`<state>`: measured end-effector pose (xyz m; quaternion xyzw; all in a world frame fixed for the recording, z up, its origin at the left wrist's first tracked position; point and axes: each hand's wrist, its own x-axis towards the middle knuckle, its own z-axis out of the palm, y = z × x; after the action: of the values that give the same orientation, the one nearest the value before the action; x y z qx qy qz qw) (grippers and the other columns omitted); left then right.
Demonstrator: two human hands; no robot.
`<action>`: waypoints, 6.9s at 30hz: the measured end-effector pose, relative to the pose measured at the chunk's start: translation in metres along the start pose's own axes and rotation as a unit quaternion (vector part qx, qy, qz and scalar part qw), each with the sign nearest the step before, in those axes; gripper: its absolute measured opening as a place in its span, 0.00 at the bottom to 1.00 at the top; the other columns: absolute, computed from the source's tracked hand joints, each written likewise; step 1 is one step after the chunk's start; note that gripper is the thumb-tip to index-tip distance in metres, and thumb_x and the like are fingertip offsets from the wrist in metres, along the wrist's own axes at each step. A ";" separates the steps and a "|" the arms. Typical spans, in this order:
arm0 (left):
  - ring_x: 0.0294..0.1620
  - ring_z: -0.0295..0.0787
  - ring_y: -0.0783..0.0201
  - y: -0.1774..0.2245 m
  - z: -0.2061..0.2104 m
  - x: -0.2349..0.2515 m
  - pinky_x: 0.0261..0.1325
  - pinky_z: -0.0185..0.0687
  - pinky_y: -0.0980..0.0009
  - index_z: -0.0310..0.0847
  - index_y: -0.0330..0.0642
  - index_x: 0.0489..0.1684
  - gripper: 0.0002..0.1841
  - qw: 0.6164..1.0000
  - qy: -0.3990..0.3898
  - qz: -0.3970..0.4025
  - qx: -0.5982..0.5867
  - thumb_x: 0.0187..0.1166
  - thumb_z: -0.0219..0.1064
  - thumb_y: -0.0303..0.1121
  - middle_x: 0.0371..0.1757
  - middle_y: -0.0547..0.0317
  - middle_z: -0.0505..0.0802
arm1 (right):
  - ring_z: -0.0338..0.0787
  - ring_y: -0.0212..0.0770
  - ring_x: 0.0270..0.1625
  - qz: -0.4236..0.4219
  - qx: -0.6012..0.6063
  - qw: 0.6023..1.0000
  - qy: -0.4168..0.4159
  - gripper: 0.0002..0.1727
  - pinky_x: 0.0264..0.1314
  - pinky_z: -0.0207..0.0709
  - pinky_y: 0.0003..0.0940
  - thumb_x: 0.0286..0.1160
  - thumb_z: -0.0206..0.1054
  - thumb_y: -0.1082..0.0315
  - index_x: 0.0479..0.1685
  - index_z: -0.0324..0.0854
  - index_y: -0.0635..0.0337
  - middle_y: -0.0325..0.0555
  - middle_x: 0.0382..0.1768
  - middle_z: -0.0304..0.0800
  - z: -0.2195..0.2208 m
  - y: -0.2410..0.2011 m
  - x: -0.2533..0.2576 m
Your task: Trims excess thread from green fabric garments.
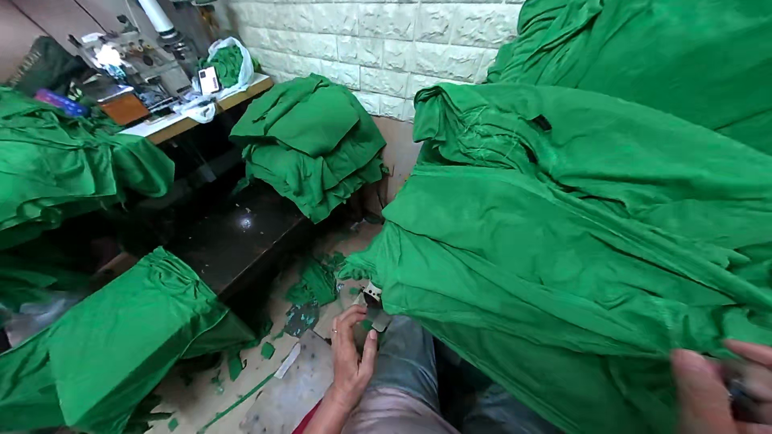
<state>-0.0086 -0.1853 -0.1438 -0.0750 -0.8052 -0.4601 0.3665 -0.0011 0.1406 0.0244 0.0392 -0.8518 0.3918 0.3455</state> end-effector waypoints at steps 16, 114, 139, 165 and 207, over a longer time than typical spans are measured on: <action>0.51 0.88 0.60 0.018 0.008 0.022 0.58 0.83 0.72 0.86 0.40 0.33 0.10 0.993 -0.040 0.093 0.062 0.82 0.67 0.36 0.45 0.50 0.91 | 0.84 0.33 0.26 -0.108 0.018 0.986 -0.129 0.24 0.25 0.79 0.30 0.87 0.59 0.49 0.60 0.78 0.64 0.45 0.31 0.88 0.118 -0.022 -0.028; 0.49 0.86 0.64 0.150 0.135 0.060 0.57 0.72 0.63 0.93 0.53 0.44 0.12 0.835 -0.354 0.395 -0.147 0.85 0.63 0.44 0.48 0.64 0.94 | 0.75 0.22 0.20 0.276 0.005 0.949 0.152 0.08 0.22 0.72 0.20 0.80 0.60 0.65 0.38 0.81 0.58 0.32 0.24 0.80 -0.044 0.015 -0.117; 0.48 0.93 0.61 0.134 0.113 0.120 0.54 0.89 0.74 0.92 0.32 0.39 0.05 0.952 -0.201 0.208 -0.103 0.72 0.70 0.21 0.48 0.44 0.93 | 0.84 0.34 0.33 -0.041 -0.212 0.966 0.143 0.09 0.33 0.77 0.18 0.74 0.62 0.68 0.43 0.86 0.61 0.52 0.41 0.88 0.000 0.024 -0.079; 0.54 0.89 0.64 0.146 0.099 0.078 0.59 0.86 0.72 0.89 0.37 0.37 0.06 0.882 -0.429 0.132 -0.143 0.79 0.68 0.30 0.53 0.51 0.91 | 0.85 0.35 0.30 0.237 -0.110 0.965 0.017 0.30 0.31 0.82 0.37 0.78 0.68 0.47 0.63 0.75 0.66 0.45 0.35 0.87 -0.037 0.004 -0.100; 0.54 0.87 0.66 0.143 0.101 0.069 0.58 0.83 0.74 0.90 0.40 0.34 0.04 0.882 -0.411 0.113 -0.201 0.75 0.69 0.27 0.49 0.55 0.90 | 0.91 0.37 0.38 -0.053 -0.201 0.973 0.099 0.10 0.39 0.83 0.24 0.77 0.69 0.62 0.41 0.96 0.56 0.46 0.37 0.94 0.035 0.022 -0.082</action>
<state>-0.0458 -0.0394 -0.0313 -0.4196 -0.7601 -0.4952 0.0290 0.0340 0.1150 -0.0564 -0.0250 -0.8715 0.1957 0.4490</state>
